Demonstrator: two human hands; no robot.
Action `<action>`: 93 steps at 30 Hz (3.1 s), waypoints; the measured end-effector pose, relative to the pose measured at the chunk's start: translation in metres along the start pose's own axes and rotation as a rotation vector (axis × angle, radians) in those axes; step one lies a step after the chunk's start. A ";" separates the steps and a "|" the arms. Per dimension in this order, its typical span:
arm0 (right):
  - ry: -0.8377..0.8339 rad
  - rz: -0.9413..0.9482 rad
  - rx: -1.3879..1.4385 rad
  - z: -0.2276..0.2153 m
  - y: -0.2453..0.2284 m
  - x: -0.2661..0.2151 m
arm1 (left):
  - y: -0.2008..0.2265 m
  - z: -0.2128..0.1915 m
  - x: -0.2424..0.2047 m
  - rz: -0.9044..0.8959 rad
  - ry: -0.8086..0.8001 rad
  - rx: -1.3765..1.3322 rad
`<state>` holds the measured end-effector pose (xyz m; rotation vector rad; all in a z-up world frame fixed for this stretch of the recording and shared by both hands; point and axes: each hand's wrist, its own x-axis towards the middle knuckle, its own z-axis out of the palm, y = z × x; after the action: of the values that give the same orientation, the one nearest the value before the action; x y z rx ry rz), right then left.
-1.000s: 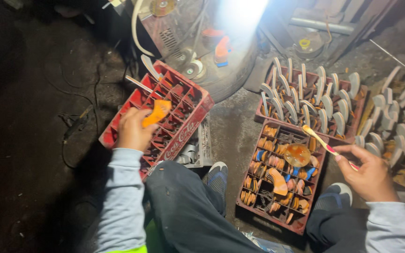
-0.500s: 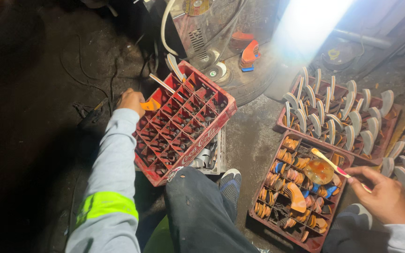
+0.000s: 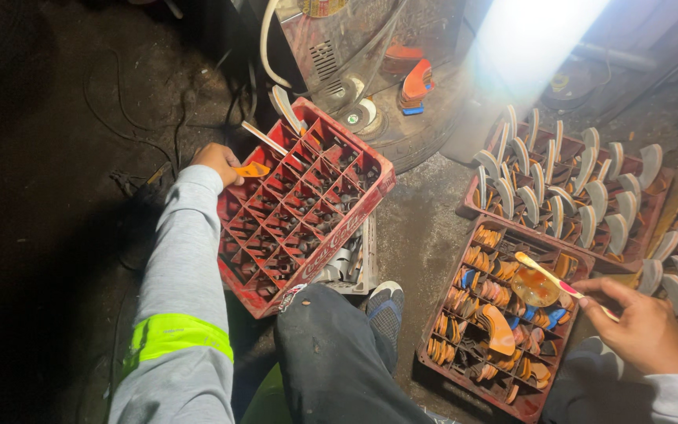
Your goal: The person sits on the floor and applies a brown liquid to curved wooden parts using a brush. They pick up parts from a crate, apply the liquid, and place them into a red crate.
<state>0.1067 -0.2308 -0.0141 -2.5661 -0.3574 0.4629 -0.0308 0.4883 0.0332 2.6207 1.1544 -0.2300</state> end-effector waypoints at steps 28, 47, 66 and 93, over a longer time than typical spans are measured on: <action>-0.157 0.044 -0.096 0.003 -0.005 0.001 | 0.000 0.009 0.015 -0.175 -0.123 -0.433; 0.102 -0.248 0.210 -0.024 -0.003 -0.003 | -0.016 0.063 0.009 -0.054 0.190 -1.274; -0.042 0.021 -0.034 -0.008 -0.003 0.001 | 0.004 0.102 0.047 0.050 0.588 -0.581; 0.053 -0.184 0.123 -0.014 -0.010 -0.008 | 0.101 0.153 -0.152 0.348 -0.306 -0.285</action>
<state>0.1028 -0.2308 0.0046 -2.3944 -0.5233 0.3382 -0.0631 0.2701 -0.0559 2.3761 0.5734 -0.3505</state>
